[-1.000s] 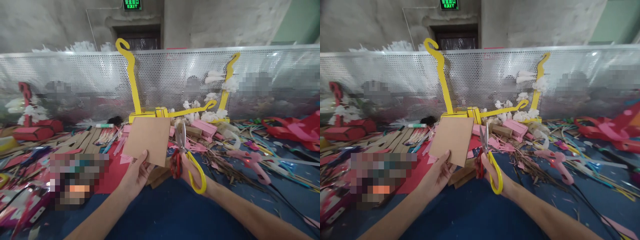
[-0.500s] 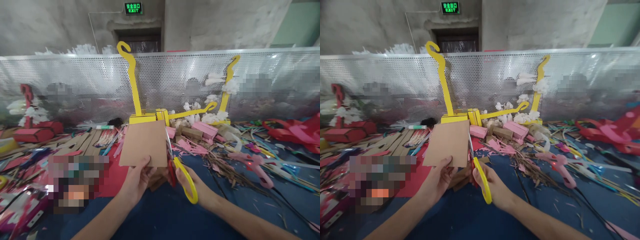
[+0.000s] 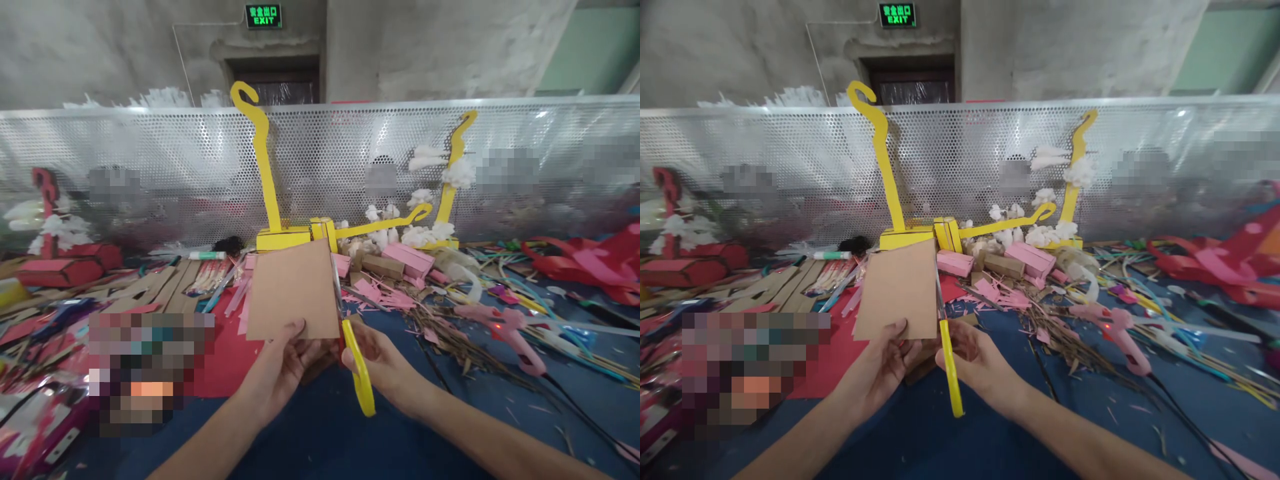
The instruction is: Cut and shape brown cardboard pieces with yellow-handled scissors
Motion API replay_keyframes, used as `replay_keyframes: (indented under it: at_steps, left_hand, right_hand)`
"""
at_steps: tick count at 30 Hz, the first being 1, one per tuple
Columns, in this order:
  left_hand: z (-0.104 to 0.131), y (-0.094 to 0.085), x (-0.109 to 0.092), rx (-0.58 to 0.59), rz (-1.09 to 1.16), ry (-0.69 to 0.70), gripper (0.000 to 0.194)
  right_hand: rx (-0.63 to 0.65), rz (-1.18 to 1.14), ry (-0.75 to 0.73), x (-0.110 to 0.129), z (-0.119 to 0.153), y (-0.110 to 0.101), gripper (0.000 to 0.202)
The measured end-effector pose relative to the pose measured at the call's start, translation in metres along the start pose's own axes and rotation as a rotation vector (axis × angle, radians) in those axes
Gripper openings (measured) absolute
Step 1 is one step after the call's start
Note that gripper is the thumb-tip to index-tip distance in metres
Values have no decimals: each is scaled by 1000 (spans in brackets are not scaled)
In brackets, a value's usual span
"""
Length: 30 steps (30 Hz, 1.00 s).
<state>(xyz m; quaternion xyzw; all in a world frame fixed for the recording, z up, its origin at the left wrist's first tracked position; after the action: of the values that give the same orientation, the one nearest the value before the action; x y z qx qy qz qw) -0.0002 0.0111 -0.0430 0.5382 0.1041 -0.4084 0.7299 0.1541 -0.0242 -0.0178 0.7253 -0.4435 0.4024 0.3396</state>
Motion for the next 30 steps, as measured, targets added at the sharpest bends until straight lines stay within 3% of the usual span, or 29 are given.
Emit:
replay_keyframes:
  at_steps: [4,11,18,30]
  left_hand:
    - [1,1,6,65,-48,-41,17]
    - [4,1,10,26,-28,-38,17]
    - [6,5,7,34,-34,-35,12]
    - [3,0,-1,18,56,48,22]
  right_hand:
    - [-77,42,-2,-6,-1,-11,48]
    - [-124,45,24,-13,1,-22,41]
    - [-60,83,51,-6,3,-18,43]
    - [6,-9,42,-4,3,-15,47]
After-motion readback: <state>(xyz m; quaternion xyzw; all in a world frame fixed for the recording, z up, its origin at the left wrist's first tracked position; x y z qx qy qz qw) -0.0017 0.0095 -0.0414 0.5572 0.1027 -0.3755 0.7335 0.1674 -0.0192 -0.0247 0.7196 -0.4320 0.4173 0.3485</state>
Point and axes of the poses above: each hand's wrist, its own z-axis away from the middle knuckle, its own y-axis out of the palm, x = y × z, the point moved 5 cm from there along -z, towards the middle knuckle, and after that the axes turned 10 degrees about -y, right-handed, at the moved point
